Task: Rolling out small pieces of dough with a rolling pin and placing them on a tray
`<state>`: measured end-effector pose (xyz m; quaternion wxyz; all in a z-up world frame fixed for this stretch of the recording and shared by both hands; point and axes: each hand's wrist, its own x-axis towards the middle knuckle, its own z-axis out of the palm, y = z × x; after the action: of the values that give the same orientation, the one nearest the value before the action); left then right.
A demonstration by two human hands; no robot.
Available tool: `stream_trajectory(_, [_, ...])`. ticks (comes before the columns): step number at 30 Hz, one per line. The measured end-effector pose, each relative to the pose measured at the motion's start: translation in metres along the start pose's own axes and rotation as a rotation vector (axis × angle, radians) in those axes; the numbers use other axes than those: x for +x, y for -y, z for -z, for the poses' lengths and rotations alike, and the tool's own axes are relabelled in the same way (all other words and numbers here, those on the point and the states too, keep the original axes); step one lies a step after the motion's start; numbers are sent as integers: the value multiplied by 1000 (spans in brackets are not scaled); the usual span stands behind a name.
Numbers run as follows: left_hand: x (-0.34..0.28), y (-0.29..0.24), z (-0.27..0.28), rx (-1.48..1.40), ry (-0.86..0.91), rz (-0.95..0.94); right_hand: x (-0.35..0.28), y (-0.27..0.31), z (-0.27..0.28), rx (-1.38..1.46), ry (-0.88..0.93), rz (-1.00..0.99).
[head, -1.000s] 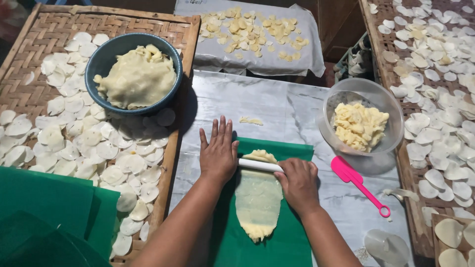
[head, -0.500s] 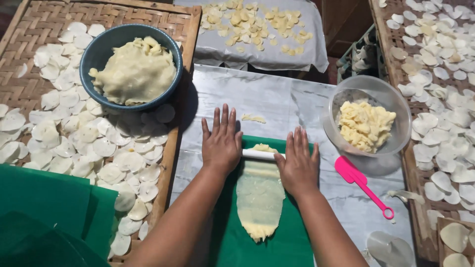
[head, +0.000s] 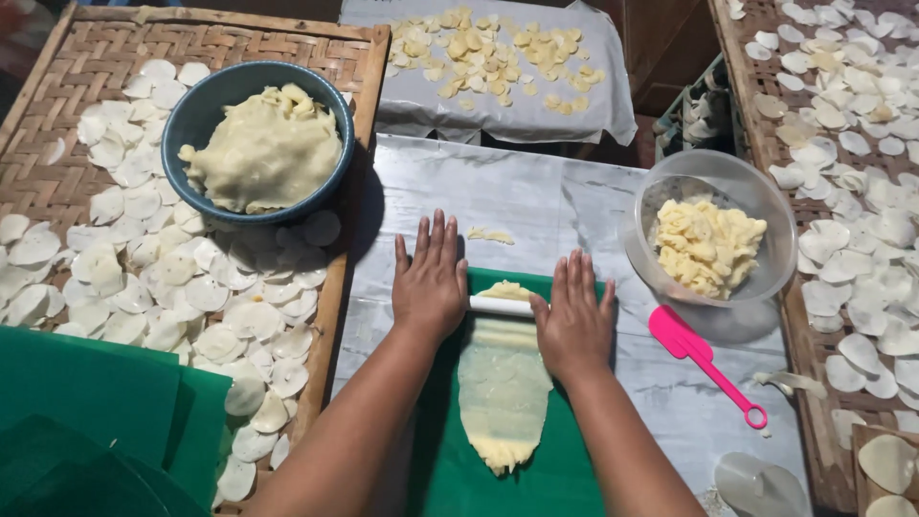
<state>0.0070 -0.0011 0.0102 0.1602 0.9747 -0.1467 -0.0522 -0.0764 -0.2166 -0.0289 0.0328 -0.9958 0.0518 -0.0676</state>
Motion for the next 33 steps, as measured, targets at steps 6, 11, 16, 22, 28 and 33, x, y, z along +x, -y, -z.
stream_trajectory(6, [9,0,5,1,12,-9,7,-1,-3,-17,-75,49])
stream_trajectory(11, [69,4,0,17,96,76,86,4,23,75,369,-142])
stream_trajectory(16, [72,6,4,-15,44,93,92,-11,11,205,129,-46])
stream_trajectory(22, [65,29,4,-509,-201,38,45,-39,15,355,-81,205])
stream_trajectory(28, [51,37,10,-538,-343,-90,66,-50,33,235,96,356])
stream_trajectory(33, [-1,31,29,-408,-515,-152,28,-59,65,248,68,284])
